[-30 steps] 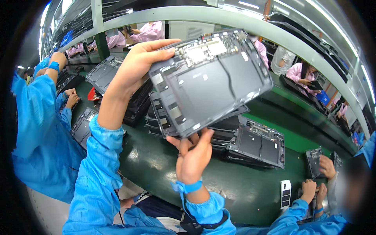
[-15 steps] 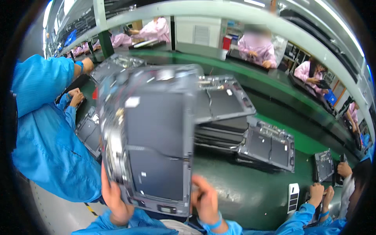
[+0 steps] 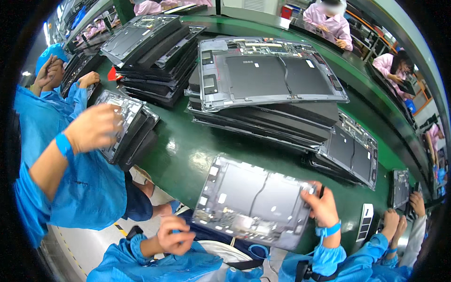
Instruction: The recorder is assembling electronic components, specifically tablet screen assemblies, on an industrial production line.
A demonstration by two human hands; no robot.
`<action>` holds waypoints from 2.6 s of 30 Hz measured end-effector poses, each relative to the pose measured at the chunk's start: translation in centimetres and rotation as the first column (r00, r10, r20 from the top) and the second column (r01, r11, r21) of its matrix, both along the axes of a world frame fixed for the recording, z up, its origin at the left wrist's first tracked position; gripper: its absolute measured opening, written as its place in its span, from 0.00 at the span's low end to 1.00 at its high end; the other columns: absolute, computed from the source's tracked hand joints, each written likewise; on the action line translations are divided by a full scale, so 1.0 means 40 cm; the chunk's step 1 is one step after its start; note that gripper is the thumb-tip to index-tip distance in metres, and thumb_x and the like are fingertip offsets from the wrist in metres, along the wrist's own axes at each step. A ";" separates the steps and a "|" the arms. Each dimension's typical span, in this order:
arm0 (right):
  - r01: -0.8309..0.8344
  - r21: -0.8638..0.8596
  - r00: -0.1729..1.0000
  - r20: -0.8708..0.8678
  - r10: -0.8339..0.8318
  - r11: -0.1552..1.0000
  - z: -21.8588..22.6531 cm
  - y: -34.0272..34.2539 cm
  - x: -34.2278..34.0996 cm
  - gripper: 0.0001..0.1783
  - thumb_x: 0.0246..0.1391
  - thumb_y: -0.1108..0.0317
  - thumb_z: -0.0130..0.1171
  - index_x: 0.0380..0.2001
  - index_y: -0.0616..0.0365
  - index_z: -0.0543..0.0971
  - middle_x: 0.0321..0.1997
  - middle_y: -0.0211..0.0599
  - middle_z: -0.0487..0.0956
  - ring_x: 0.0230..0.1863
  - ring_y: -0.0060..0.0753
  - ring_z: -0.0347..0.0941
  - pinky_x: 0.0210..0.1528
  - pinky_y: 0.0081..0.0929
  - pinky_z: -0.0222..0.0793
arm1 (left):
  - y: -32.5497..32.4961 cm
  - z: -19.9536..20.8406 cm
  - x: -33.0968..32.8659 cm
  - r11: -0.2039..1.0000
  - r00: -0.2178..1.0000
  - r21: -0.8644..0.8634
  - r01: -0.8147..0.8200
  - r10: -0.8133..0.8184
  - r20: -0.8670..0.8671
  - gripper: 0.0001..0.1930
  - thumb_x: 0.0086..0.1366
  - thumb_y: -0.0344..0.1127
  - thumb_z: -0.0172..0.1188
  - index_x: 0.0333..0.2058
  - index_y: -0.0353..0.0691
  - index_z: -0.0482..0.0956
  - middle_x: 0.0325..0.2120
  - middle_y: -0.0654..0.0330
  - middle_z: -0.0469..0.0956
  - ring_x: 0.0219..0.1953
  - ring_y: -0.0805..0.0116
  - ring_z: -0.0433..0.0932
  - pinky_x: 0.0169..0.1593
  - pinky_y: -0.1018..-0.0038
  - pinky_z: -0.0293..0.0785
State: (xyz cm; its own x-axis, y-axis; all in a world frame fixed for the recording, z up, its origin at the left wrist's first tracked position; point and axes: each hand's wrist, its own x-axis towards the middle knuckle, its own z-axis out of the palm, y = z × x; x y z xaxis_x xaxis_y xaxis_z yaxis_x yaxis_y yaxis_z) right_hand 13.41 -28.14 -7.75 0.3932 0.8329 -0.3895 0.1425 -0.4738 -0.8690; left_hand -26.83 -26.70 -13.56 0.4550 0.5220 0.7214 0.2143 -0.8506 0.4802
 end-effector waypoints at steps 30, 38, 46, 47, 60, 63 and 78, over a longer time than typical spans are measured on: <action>-0.493 0.357 0.787 0.572 0.232 0.793 0.025 -0.023 -0.309 0.08 0.46 0.76 0.70 0.33 0.59 0.84 0.26 0.38 0.83 0.23 0.33 0.79 0.25 0.26 0.73 | 0.290 0.148 0.194 0.933 0.901 -0.195 0.304 -0.348 -0.259 0.10 0.52 0.32 0.62 0.35 0.42 0.77 0.34 0.63 0.73 0.39 0.65 0.74 0.43 0.70 0.70; -0.643 0.357 0.670 0.691 0.271 0.678 0.007 -0.001 -0.321 0.10 0.45 0.77 0.70 0.35 0.60 0.82 0.32 0.39 0.83 0.28 0.36 0.79 0.26 0.26 0.74 | 0.268 0.102 0.194 0.953 0.883 -0.083 0.292 -0.302 -0.359 0.07 0.56 0.35 0.67 0.32 0.44 0.80 0.32 0.67 0.74 0.36 0.67 0.74 0.42 0.71 0.69; -0.585 0.203 0.522 0.836 0.172 0.785 0.019 -0.015 -0.359 0.11 0.44 0.78 0.68 0.34 0.59 0.79 0.25 0.37 0.77 0.22 0.37 0.76 0.23 0.30 0.72 | 0.281 0.133 0.189 0.923 0.858 -0.233 0.305 -0.373 -0.353 0.07 0.56 0.37 0.68 0.31 0.46 0.80 0.32 0.68 0.74 0.36 0.68 0.73 0.40 0.70 0.67; -0.586 0.205 0.523 0.834 0.173 0.784 0.023 -0.010 -0.361 0.11 0.44 0.78 0.68 0.34 0.59 0.79 0.25 0.37 0.77 0.22 0.37 0.76 0.23 0.30 0.72 | 0.287 0.138 0.190 0.913 0.840 -0.270 0.307 -0.393 -0.374 0.07 0.55 0.38 0.68 0.31 0.46 0.80 0.32 0.68 0.74 0.36 0.67 0.73 0.39 0.70 0.67; -0.423 0.247 0.876 0.358 0.323 0.872 0.020 0.028 -0.314 0.03 0.55 0.76 0.62 0.32 0.64 0.80 0.26 0.38 0.79 0.20 0.25 0.75 0.23 0.22 0.70 | 0.351 0.196 0.254 0.855 0.616 -0.458 0.245 -0.502 -0.608 0.08 0.58 0.34 0.65 0.35 0.44 0.75 0.34 0.57 0.75 0.33 0.52 0.81 0.33 0.58 0.74; -0.410 0.259 0.887 0.335 0.317 0.874 0.027 0.025 -0.309 0.03 0.55 0.76 0.63 0.32 0.64 0.80 0.25 0.38 0.79 0.20 0.24 0.74 0.23 0.22 0.69 | 0.348 0.185 0.254 0.842 0.640 -0.492 0.224 -0.507 -0.577 0.09 0.57 0.33 0.65 0.35 0.43 0.75 0.34 0.57 0.74 0.32 0.52 0.80 0.34 0.59 0.74; -0.473 0.314 0.829 0.475 0.295 0.823 0.023 0.025 -0.305 0.02 0.52 0.77 0.64 0.31 0.62 0.81 0.24 0.38 0.77 0.18 0.30 0.74 0.21 0.24 0.67 | 0.335 0.108 0.084 0.896 0.800 -0.042 0.441 -0.414 -0.434 0.12 0.59 0.39 0.68 0.42 0.50 0.84 0.44 0.60 0.77 0.53 0.61 0.78 0.41 0.70 0.78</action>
